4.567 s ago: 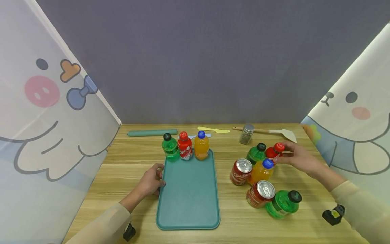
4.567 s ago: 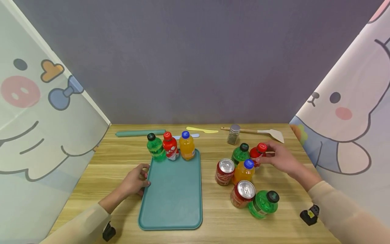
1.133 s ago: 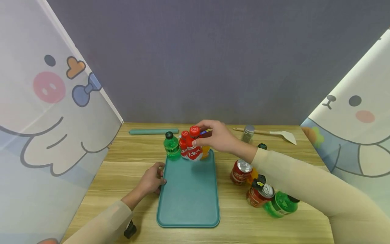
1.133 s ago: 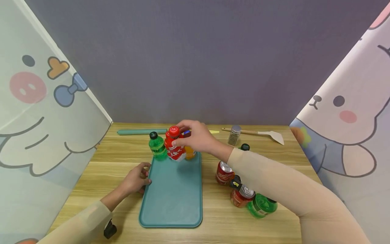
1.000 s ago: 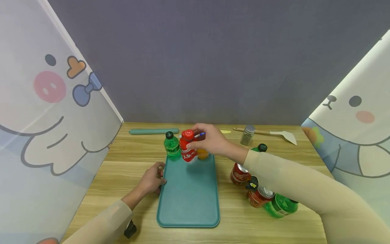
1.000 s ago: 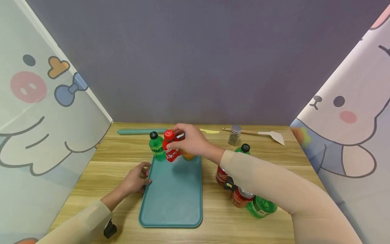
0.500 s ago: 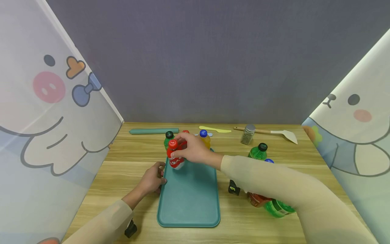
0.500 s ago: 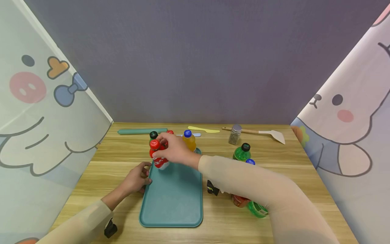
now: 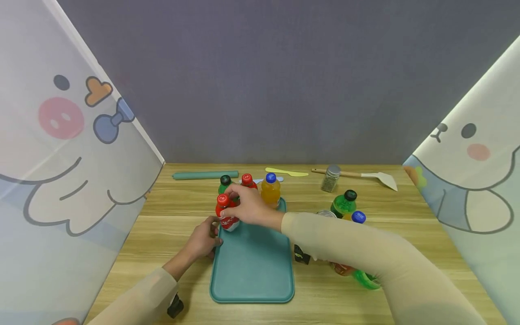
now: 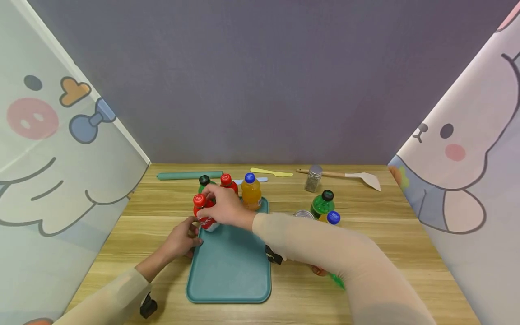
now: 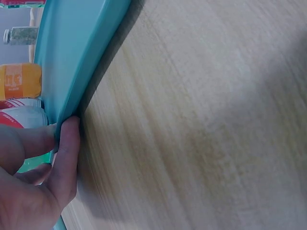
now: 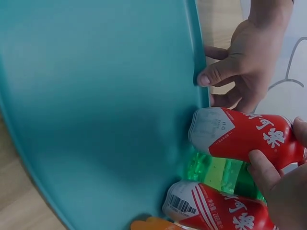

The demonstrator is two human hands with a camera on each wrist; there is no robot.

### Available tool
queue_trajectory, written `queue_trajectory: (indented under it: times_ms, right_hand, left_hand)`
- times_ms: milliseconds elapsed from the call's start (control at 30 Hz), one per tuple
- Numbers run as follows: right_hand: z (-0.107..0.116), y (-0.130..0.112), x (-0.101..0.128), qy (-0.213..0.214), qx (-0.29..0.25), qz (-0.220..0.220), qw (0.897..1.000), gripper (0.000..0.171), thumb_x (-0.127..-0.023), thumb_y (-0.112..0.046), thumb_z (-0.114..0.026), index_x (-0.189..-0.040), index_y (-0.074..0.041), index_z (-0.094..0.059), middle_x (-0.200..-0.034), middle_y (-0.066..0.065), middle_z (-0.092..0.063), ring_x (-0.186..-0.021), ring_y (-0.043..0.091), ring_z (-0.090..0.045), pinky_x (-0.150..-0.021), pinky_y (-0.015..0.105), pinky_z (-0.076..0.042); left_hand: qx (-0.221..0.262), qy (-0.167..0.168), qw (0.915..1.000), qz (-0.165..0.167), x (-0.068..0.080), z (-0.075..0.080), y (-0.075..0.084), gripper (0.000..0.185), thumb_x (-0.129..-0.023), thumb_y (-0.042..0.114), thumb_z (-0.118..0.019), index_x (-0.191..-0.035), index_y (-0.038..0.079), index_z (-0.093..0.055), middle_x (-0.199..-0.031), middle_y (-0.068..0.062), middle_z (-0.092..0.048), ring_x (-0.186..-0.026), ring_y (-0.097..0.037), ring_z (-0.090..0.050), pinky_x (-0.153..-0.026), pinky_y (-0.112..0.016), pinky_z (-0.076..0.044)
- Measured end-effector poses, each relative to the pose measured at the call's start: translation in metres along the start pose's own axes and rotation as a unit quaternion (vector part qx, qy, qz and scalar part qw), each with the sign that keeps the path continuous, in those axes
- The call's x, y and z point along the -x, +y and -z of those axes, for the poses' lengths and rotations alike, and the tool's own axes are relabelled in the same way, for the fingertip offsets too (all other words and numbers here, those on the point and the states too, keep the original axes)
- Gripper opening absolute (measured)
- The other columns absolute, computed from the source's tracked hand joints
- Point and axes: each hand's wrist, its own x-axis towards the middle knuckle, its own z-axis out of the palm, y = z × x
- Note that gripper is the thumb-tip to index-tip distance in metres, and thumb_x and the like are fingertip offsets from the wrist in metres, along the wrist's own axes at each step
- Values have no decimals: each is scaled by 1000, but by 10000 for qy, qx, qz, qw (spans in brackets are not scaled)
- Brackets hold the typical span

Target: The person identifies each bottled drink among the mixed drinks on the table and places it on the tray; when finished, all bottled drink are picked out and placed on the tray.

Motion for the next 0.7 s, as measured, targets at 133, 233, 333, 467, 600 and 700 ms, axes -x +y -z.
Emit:
queue_trajectory:
  times_ms: [133,233,333,467,600,700]
  right_hand:
    - [-4,1,1,18,22,-4,10000,36,-85,-23,-86,-115,-21,-65,-109,-6,-70,-103,12,-65,-81,22,-60]
    - [-6,1,1,-15,-5,-54,10000,36,-86,-24,-85,-115,-22,-64,-110,-7,-70,-104,11,-65,-82,21,-60]
    - [-8,1,0,-25,-34,-81,10000,36,-86,-24,-85,-116,-22,-64,-110,-7,-70,-104,11,-65,-81,20,-60]
    - [-8,2,0,-4,-38,-105,9999,37,-87,-25,-84,-117,-22,-64,-112,-6,-71,-103,11,-66,-80,20,-60]
    - [-9,2,1,-11,-7,-171,9999,38,-88,-27,-83,-120,-21,-64,-113,-6,-70,-104,11,-66,-82,21,-60]
    - [-9,2,2,-24,-9,-212,9998,39,-89,-28,-83,-122,-20,-64,-115,-6,-70,-106,12,-65,-84,21,-60]
  left_hand:
    - [-9,-14,10000,-7,0,1,0,59,-86,-12,-70,-140,-1,-47,-101,-15,-54,-68,-23,-63,-47,-37,-61]
    - [2,3,10000,-10,1,1,0,58,-85,-12,-70,-138,-1,-47,-101,-15,-54,-67,-23,-63,-46,-37,-60]
    - [13,20,10000,-24,0,1,-1,57,-85,-12,-70,-136,-1,-48,-100,-14,-54,-68,-22,-63,-46,-38,-60]
    - [24,23,10000,-24,0,0,-3,57,-85,-12,-70,-136,-1,-48,-101,-14,-54,-70,-22,-63,-46,-38,-60]
    - [55,34,10000,-34,-1,0,-3,57,-85,-12,-70,-136,-1,-48,-101,-14,-54,-71,-23,-63,-46,-38,-60]
    - [63,42,10000,-50,-1,0,-4,56,-85,-13,-70,-136,-1,-48,-100,-14,-53,-70,-23,-63,-45,-38,-60]
